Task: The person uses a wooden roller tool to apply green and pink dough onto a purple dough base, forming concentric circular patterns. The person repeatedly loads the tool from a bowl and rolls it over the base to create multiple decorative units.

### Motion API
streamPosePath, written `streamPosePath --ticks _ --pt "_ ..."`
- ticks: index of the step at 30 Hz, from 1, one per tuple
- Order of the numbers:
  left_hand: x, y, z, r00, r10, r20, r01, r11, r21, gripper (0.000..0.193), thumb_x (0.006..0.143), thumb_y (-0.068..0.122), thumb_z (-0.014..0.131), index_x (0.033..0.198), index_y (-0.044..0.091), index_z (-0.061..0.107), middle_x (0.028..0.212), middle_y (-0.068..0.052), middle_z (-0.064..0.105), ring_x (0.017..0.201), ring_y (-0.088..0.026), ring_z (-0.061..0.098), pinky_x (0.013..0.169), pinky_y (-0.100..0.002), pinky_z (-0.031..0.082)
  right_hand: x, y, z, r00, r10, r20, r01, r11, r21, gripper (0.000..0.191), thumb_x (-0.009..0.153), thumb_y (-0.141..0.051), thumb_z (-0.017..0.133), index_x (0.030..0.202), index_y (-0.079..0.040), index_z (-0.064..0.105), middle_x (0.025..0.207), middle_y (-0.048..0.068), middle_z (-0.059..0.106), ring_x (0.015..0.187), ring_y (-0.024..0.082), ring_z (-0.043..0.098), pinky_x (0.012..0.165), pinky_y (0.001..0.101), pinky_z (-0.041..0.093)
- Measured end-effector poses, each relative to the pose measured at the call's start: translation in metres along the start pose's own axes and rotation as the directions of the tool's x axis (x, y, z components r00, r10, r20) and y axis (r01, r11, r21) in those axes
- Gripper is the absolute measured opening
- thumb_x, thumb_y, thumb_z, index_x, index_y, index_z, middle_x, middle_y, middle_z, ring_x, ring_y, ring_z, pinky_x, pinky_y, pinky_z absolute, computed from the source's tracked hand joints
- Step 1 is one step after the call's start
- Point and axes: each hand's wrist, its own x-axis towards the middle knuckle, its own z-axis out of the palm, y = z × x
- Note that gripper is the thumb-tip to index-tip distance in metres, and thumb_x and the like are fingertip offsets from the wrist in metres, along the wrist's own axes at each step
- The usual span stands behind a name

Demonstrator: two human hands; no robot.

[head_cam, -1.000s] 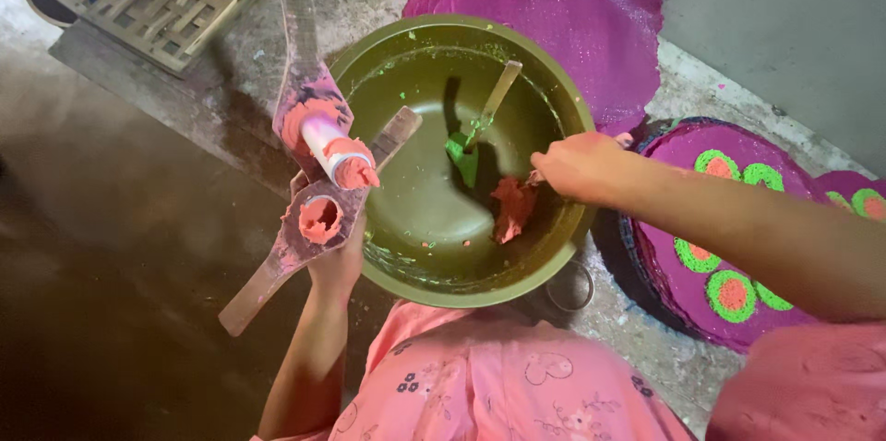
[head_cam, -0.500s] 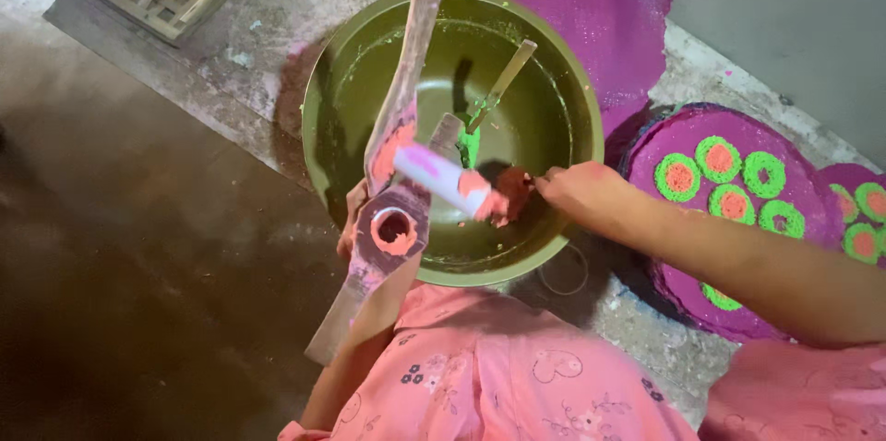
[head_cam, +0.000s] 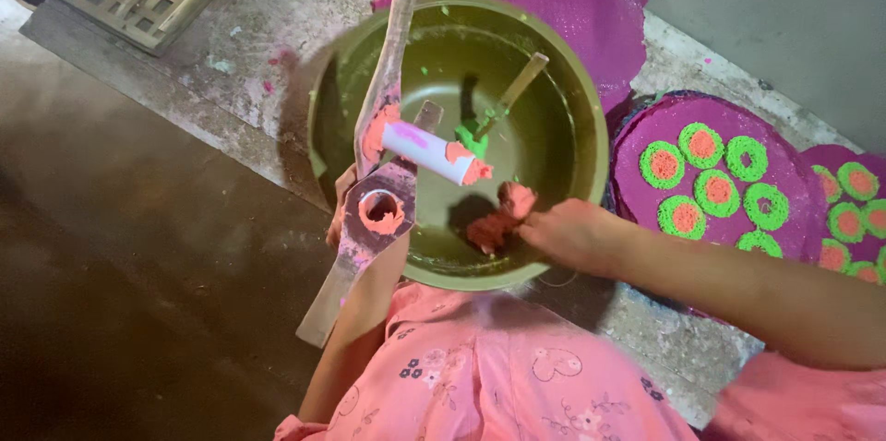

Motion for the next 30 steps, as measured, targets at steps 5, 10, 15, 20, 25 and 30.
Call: streamPosePath --ticks 5,10,15,20,25,30 --pt "0.005 -0.006 0.014 0.993 -0.109 0.038 0.116 0.928 -0.354 0.053 0.087 0.023 0.077 0.132 0.001 0.062 0.132 -0.009 0.067 0.113 -0.019 0.069 0.096 -0.030 0.056 -0.026 -0.005 -0.047 0.969 0.055 0.243 -0.093 0.984 0.149 0.020 0.094 -0.027 0.060 0.100 -0.010 0.069 0.091 0.012 0.071 0.086 0.032 0.070 0.074 0.0453 0.055" --pt "0.027 0.029 0.002 0.992 0.084 0.097 -0.094 0.991 0.097 0.057 0.088 0.025 0.077 0.136 0.000 0.060 0.134 -0.008 0.066 0.116 -0.019 0.068 0.098 -0.030 0.055 -0.069 0.010 -0.115 0.983 0.123 0.134 -0.180 0.772 0.609 0.031 0.089 -0.026 0.062 0.114 -0.014 0.075 0.087 0.010 0.077 0.080 0.025 0.074 0.072 0.0415 0.056" --pt "0.055 0.090 -0.014 0.819 0.260 0.512 -0.477 0.804 0.355 0.063 0.068 0.034 0.085 0.122 0.008 0.064 0.127 -0.010 0.066 0.106 -0.026 0.067 0.083 -0.031 0.055 -0.080 -0.002 -0.172 0.941 0.293 0.170 -0.329 0.667 0.669 0.034 0.098 -0.026 0.063 0.128 -0.016 0.077 0.090 0.016 0.065 0.084 0.034 0.061 0.071 0.0448 0.054" --pt "0.060 0.112 0.009 0.707 0.259 0.658 -0.578 0.748 0.325 0.061 0.075 0.031 0.081 0.129 0.009 0.062 0.122 -0.010 0.069 0.107 -0.027 0.068 0.089 -0.036 0.055 -0.039 -0.044 -0.173 0.838 0.512 0.187 -0.541 0.824 0.169 0.022 0.099 -0.034 0.060 0.119 -0.029 0.068 0.092 0.003 0.071 0.085 0.026 0.074 0.074 0.0411 0.057" --pt "0.043 0.098 0.018 0.729 0.071 0.681 -0.181 0.979 0.092 0.042 0.085 0.024 0.074 0.124 0.010 0.068 0.120 -0.010 0.072 0.111 -0.026 0.069 0.096 -0.038 0.054 -0.021 -0.076 -0.127 0.894 -0.131 -0.429 -0.070 0.904 -0.421 0.057 0.064 -0.052 0.072 0.098 -0.007 0.062 0.088 0.006 0.067 0.082 0.025 0.070 0.067 0.0366 0.055" --pt "0.066 0.085 0.000 0.783 -0.043 0.621 -0.086 0.981 0.176 0.035 0.087 0.026 0.075 0.118 0.011 0.068 0.117 -0.008 0.073 0.109 -0.025 0.071 0.097 -0.037 0.056 -0.078 -0.060 -0.155 0.887 0.078 -0.455 -0.266 0.892 -0.366 0.042 0.082 -0.029 0.073 0.122 -0.017 0.066 0.085 -0.003 0.064 0.069 0.016 0.067 0.054 0.0336 0.051"
